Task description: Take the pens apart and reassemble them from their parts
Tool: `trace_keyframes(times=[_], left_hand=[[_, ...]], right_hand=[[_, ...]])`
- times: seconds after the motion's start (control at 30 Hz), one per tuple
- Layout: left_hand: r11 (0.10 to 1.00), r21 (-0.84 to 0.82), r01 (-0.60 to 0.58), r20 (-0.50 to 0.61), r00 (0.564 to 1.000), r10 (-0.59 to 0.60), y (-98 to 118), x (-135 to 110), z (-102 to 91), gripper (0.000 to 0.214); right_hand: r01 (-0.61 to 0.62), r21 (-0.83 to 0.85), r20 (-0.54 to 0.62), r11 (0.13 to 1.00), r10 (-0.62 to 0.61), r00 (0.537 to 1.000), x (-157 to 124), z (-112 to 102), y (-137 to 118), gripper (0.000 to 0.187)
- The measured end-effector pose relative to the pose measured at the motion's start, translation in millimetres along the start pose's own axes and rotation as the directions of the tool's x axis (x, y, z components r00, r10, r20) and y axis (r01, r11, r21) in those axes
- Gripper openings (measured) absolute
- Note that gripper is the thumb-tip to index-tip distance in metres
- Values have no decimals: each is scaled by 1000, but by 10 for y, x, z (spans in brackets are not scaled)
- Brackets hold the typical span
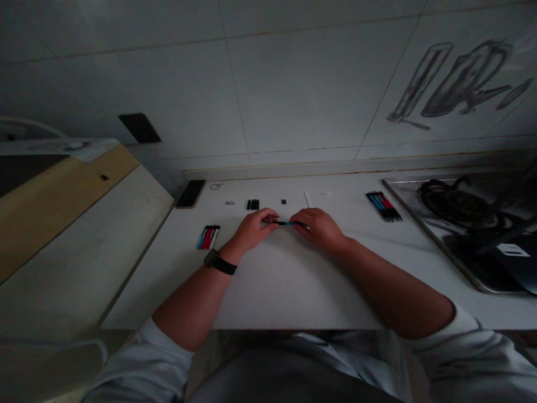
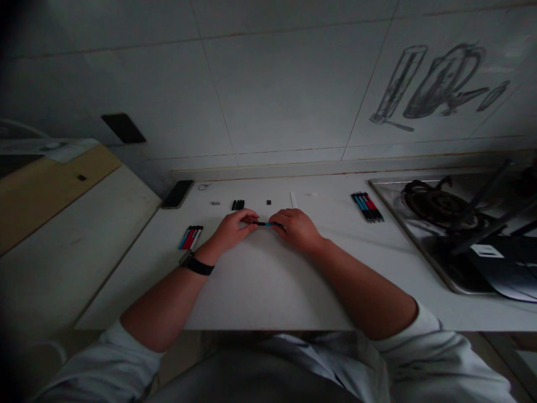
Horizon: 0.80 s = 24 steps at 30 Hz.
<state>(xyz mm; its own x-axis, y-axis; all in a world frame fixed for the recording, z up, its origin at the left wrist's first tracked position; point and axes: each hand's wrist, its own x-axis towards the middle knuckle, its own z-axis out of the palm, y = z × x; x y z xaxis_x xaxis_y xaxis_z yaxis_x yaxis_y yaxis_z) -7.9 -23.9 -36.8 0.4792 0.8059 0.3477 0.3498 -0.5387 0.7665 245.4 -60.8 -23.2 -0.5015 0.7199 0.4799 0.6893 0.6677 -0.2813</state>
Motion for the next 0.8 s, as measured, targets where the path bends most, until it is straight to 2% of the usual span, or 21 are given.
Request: trace_keyframes(times=[0.17, 0.3, 0.37, 0.53, 0.67, 0.8], left_hand=[[997, 80, 17, -18, 1000, -15, 34, 6, -37, 22], [974, 220, 50, 59, 996, -64, 67, 3, -59, 43], [967, 251, 50, 83, 994, -73, 70, 1, -53, 45], [986, 164, -5, 24, 1000, 1, 31, 1, -19, 14], [991, 133, 3, -6, 1000, -2, -1, 9, -30, 20], [982, 185, 32, 36, 999, -39, 14, 7, -56, 44]], right_hand=[[-1, -4, -11, 1000, 1, 1000, 6, -12, 1, 19], [1, 1, -13, 1000, -1, 1000, 10, -22, -15, 20], [0, 0, -12, 1000, 0, 1000, 9, -19, -20, 19], [-3, -8, -26, 1000, 2, 1000, 5, -8, -6, 18], [-8, -8, -29, 1000, 8, 1000, 11, -25, -7, 20], [19, -15, -25, 1000, -20, 1000, 13, -40, -18, 20]])
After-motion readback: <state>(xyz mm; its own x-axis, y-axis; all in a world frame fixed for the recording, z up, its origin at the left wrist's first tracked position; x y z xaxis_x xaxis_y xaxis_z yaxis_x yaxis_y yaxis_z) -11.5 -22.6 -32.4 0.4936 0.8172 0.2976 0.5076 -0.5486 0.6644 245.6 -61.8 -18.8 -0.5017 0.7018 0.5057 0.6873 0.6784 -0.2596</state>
